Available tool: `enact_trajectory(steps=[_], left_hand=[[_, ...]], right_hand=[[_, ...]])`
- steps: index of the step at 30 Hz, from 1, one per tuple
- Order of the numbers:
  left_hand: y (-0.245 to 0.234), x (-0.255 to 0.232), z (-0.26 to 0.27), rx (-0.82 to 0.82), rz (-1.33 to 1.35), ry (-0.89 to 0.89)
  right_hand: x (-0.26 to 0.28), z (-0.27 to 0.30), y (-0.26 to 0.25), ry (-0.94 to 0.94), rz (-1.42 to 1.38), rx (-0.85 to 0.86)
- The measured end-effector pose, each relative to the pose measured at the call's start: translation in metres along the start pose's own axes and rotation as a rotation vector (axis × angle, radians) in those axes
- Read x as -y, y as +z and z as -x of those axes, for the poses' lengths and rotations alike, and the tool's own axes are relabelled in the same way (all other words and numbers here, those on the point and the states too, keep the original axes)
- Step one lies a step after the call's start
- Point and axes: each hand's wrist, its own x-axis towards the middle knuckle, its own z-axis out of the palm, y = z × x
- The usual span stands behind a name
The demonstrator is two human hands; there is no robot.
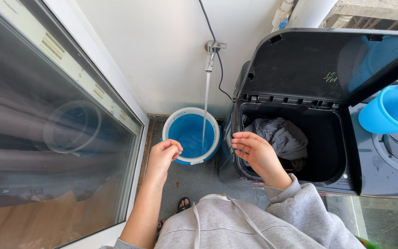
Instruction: The person loads clothes into a top-loading washing machine, adds detergent, and pours water from a bucket into the machine. They repeat the process with additional garments from a blue laundry bag.
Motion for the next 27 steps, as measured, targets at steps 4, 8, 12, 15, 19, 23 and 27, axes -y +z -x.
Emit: enact_trajectory(steps=[4, 8, 12, 15, 19, 23, 27], left_hand=[[-0.008, 0.0, -0.002, -0.023, 0.093, -0.016], [-0.011, 0.003, -0.006, -0.014, 0.127, -0.031], [-0.008, 0.008, -0.008, 0.023, 0.181, -0.067], [-0.005, 0.008, -0.009, 0.033, 0.181, -0.08], [0.002, 0.008, -0.008, 0.041, 0.138, -0.073], [0.012, 0.003, -0.003, 0.081, 0.034, -0.068], [0.02, -0.006, 0.002, 0.089, -0.027, -0.056]], right_hand=[[0.001, 0.0, 0.007, 0.014, 0.032, 0.012], [0.002, 0.0, 0.009, 0.015, 0.052, 0.004], [0.006, 0.004, 0.012, 0.017, 0.098, -0.007], [0.005, 0.003, 0.009, 0.02, 0.103, 0.005], [0.004, 0.005, 0.005, 0.028, 0.102, 0.002], [0.007, 0.012, 0.002, 0.043, 0.102, -0.007], [0.01, 0.015, -0.004, 0.063, 0.102, -0.019]])
